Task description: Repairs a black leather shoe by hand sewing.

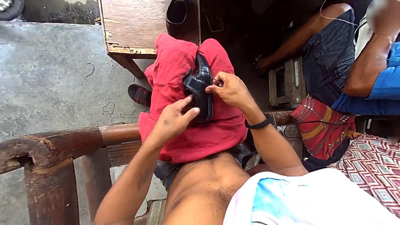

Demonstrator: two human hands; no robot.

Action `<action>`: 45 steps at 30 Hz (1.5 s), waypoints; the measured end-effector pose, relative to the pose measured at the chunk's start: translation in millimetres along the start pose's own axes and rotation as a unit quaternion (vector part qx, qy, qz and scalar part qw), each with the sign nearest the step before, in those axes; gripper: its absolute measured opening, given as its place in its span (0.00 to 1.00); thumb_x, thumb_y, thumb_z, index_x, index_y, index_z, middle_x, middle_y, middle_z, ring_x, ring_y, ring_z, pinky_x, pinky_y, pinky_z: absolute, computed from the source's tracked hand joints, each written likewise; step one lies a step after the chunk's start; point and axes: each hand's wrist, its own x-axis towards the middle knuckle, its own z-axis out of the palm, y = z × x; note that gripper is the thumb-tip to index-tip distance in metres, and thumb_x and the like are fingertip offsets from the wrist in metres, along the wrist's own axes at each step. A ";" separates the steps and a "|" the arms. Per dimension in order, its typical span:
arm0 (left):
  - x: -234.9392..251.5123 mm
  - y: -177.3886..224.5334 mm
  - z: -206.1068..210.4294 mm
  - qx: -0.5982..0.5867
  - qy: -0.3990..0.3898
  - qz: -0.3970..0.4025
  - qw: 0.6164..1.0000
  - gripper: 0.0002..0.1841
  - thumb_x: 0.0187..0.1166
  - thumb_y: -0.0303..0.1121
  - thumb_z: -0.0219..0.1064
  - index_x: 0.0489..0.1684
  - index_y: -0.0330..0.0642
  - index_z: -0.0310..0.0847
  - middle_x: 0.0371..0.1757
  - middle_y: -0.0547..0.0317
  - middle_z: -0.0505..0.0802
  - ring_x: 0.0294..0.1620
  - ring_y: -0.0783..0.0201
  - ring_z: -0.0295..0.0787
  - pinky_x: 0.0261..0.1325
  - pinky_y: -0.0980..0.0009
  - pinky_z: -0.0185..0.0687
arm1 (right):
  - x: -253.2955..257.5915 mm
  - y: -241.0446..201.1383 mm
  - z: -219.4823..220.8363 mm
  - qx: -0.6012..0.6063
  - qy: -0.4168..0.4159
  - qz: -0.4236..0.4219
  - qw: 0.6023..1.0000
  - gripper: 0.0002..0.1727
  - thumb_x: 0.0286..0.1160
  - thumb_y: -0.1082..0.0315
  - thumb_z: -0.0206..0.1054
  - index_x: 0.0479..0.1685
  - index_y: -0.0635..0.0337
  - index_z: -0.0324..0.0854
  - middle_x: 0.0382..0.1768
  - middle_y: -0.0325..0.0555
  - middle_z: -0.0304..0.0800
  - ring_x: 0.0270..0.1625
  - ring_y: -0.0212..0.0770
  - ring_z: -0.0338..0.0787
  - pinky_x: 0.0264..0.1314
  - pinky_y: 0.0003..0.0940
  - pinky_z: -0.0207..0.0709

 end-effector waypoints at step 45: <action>105.2 29.9 -25.4 -0.149 -0.099 -0.066 0.982 0.07 0.74 0.25 0.74 0.46 0.40 0.90 0.37 0.61 0.97 0.37 0.70 0.96 0.44 0.73 0.94 | -9.7 28.0 -42.6 -0.016 -0.022 -0.120 0.992 0.22 0.92 0.64 0.53 0.78 0.40 0.82 0.46 0.40 0.95 0.43 0.39 0.92 0.45 0.45 0.84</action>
